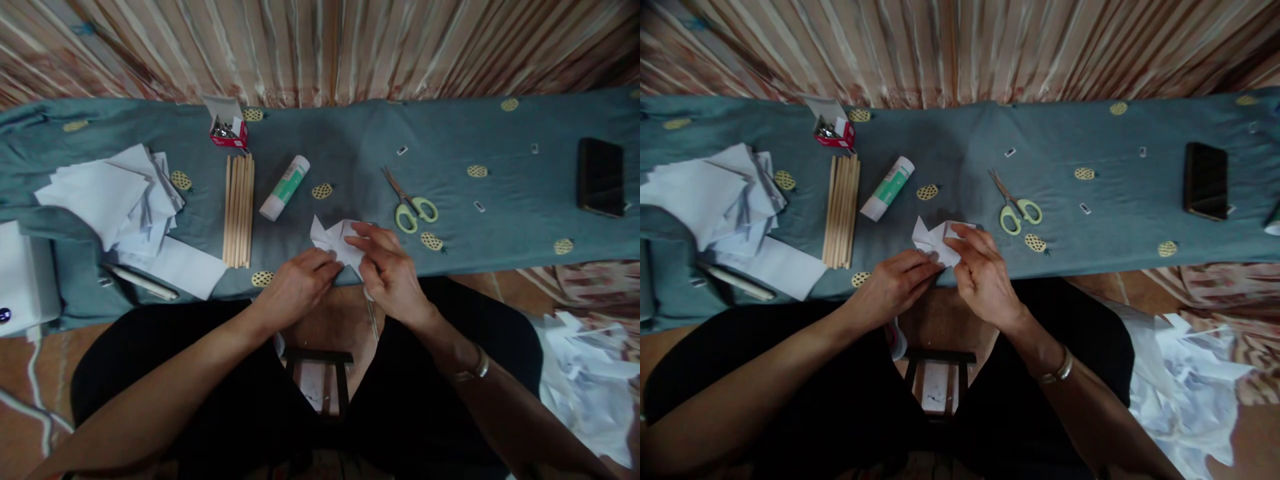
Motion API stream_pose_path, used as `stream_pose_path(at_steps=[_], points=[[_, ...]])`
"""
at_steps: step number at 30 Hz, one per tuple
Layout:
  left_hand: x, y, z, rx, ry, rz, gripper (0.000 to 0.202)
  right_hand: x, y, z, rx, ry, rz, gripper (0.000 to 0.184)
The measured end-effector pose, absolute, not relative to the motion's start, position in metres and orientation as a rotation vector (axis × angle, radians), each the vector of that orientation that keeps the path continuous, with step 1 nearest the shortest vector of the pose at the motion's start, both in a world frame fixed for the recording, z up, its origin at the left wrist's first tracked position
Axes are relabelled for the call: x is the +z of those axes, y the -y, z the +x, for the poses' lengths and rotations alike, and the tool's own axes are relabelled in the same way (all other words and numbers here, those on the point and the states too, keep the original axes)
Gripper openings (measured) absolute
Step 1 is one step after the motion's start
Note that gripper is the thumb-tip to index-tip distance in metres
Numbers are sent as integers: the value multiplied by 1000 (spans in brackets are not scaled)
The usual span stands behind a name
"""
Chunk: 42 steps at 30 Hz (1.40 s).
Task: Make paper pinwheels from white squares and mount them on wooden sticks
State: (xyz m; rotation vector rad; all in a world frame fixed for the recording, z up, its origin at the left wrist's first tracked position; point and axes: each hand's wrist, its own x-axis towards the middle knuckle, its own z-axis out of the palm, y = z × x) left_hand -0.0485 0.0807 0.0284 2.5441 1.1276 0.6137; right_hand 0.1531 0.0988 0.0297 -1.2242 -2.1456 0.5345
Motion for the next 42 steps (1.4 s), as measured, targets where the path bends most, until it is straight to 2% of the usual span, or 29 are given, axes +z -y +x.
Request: stream_pose_path(at_steps=[10, 18, 26, 34, 42], points=[[37, -106, -70, 728, -1259, 2677, 16, 32, -104, 166, 526, 2112, -1345, 34], [38, -90, -48, 465, -1176, 2754, 15, 33, -101, 163, 537, 2157, -1332, 33], [39, -87, -50, 505, -1171, 2830, 18, 40, -102, 167, 585, 2156, -1312, 31], [42, -80, -52, 543, -1103, 2850, 15, 41, -105, 170, 901, 2056, -1222, 6], [41, -76, -50, 507, -1115, 2815, 18, 32, -107, 162, 807, 2085, -1262, 8]])
